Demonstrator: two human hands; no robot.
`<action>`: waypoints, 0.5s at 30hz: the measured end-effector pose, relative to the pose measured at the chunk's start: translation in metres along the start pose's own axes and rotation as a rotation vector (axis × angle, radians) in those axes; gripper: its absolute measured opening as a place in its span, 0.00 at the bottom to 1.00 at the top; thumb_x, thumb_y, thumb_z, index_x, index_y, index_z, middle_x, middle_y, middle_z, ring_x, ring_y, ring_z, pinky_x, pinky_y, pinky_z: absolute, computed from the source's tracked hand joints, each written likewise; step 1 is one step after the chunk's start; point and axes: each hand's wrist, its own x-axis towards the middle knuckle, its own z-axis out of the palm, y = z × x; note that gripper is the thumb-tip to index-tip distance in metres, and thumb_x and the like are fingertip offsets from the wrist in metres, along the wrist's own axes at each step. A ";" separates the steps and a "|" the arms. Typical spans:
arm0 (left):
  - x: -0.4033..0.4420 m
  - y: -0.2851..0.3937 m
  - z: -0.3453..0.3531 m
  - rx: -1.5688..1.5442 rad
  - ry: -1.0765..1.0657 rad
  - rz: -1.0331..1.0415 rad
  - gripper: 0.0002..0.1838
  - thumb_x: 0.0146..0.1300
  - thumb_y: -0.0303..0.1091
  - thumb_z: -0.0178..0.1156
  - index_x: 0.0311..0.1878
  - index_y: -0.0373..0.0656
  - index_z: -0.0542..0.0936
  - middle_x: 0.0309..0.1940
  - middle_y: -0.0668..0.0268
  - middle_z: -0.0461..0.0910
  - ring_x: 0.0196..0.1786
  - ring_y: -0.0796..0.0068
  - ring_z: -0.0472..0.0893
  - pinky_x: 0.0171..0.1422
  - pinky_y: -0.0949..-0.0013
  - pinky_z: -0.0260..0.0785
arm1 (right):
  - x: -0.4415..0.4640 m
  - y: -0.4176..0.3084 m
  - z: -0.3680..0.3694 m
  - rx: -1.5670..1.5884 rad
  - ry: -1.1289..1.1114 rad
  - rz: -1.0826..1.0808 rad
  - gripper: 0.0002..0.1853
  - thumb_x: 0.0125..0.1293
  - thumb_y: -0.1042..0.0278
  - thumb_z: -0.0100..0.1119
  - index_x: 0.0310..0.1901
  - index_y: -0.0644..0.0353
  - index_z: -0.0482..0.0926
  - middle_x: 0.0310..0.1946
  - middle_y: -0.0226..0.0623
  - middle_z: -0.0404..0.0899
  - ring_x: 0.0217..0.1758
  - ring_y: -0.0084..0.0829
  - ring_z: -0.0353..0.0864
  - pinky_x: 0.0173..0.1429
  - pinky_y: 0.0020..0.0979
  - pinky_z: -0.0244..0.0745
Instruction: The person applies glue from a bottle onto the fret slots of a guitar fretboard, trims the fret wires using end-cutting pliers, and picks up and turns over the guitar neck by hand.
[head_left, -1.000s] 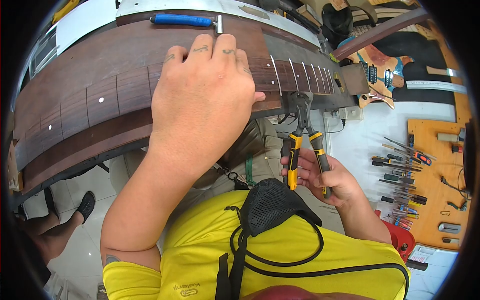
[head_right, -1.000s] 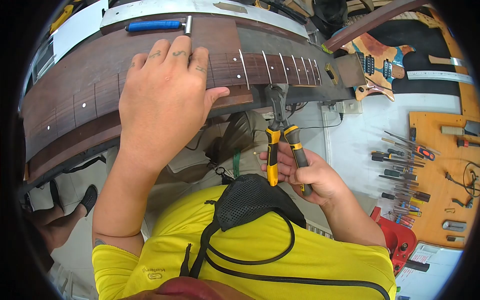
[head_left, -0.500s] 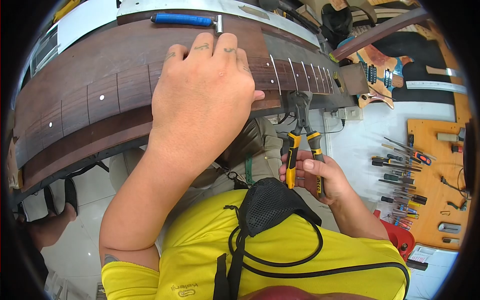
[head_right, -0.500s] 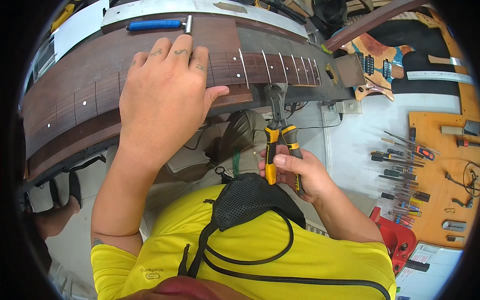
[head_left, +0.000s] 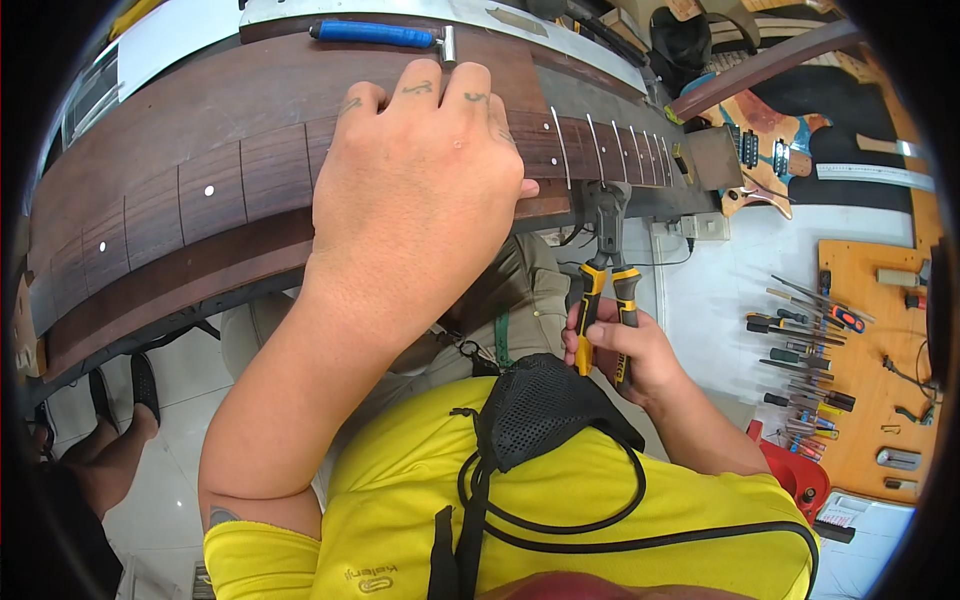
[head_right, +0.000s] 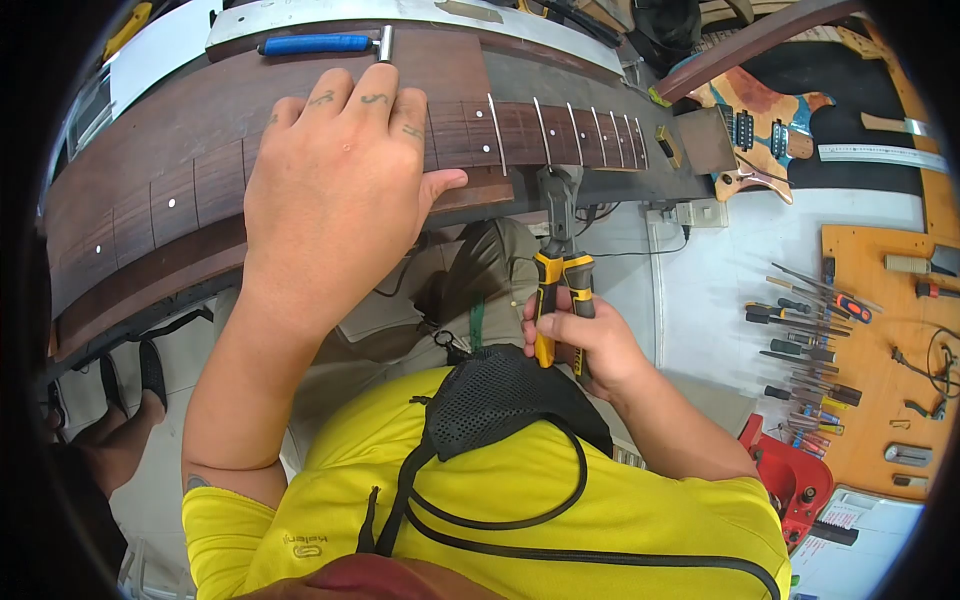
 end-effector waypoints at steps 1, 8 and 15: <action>0.000 0.000 0.000 0.007 0.001 -0.004 0.26 0.57 0.53 0.77 0.48 0.41 0.85 0.46 0.64 0.81 0.54 0.63 0.83 0.56 0.58 0.76 | 0.000 -0.003 -0.003 0.040 -0.105 0.004 0.22 0.67 0.68 0.66 0.60 0.67 0.80 0.47 0.41 0.86 0.49 0.36 0.88 0.58 0.36 0.82; -0.001 0.000 0.000 0.000 -0.006 -0.018 0.26 0.57 0.53 0.77 0.47 0.41 0.86 0.45 0.64 0.81 0.54 0.63 0.83 0.56 0.59 0.76 | -0.014 -0.025 0.006 0.133 -0.127 0.084 0.27 0.65 0.69 0.66 0.66 0.70 0.78 0.52 0.44 0.87 0.55 0.38 0.88 0.60 0.35 0.81; -0.001 0.000 0.001 -0.002 -0.010 -0.022 0.26 0.57 0.53 0.77 0.48 0.40 0.86 0.45 0.65 0.81 0.54 0.64 0.82 0.56 0.59 0.76 | -0.008 -0.018 0.018 -0.043 0.074 0.061 0.25 0.72 0.55 0.72 0.59 0.66 0.80 0.47 0.42 0.87 0.49 0.35 0.89 0.53 0.33 0.83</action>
